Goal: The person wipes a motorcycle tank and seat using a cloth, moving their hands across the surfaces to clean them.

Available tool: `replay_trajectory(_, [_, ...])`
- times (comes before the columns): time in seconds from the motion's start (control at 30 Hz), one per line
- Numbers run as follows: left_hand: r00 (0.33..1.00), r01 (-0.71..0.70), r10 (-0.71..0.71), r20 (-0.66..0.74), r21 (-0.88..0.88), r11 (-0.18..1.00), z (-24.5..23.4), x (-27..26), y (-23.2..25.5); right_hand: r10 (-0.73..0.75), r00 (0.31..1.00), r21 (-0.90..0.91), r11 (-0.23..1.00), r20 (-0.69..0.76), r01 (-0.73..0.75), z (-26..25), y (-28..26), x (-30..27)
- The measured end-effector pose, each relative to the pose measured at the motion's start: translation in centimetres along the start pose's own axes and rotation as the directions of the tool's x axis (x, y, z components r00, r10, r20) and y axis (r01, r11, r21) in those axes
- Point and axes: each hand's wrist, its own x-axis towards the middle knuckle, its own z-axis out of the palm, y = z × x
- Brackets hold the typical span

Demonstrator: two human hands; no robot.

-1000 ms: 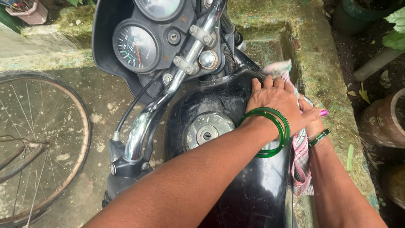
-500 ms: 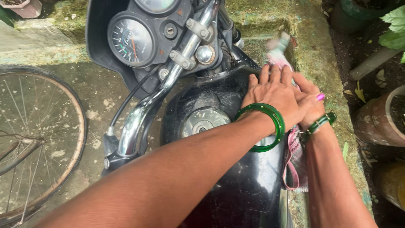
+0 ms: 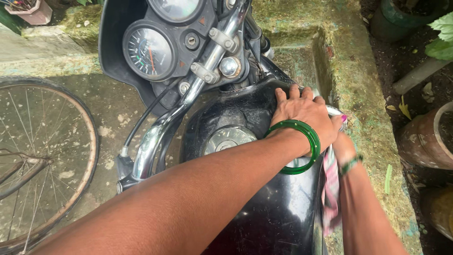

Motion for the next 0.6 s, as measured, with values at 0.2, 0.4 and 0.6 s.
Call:
replay_trajectory(0.2, [0.997,-0.062,0.055,0.047,0.16,0.985,0.1,0.5,0.0,0.145,0.969,0.445,0.894,-0.198,-0.043,1.1,-6.3,-10.6])
replay_trajectory(0.4, [0.96,-0.177,0.128,0.251,0.187,0.966,0.0,3.4,0.6,0.026,0.901,0.273,0.956,-0.432,0.104,-2.7,-15.6,-12.9])
replay_trajectory(0.6, [0.966,-0.105,0.07,0.25,0.13,0.986,-0.2,4.7,0.4,-0.381,0.571,-0.137,0.896,-0.727,0.423,-4.9,-14.1,-6.0])
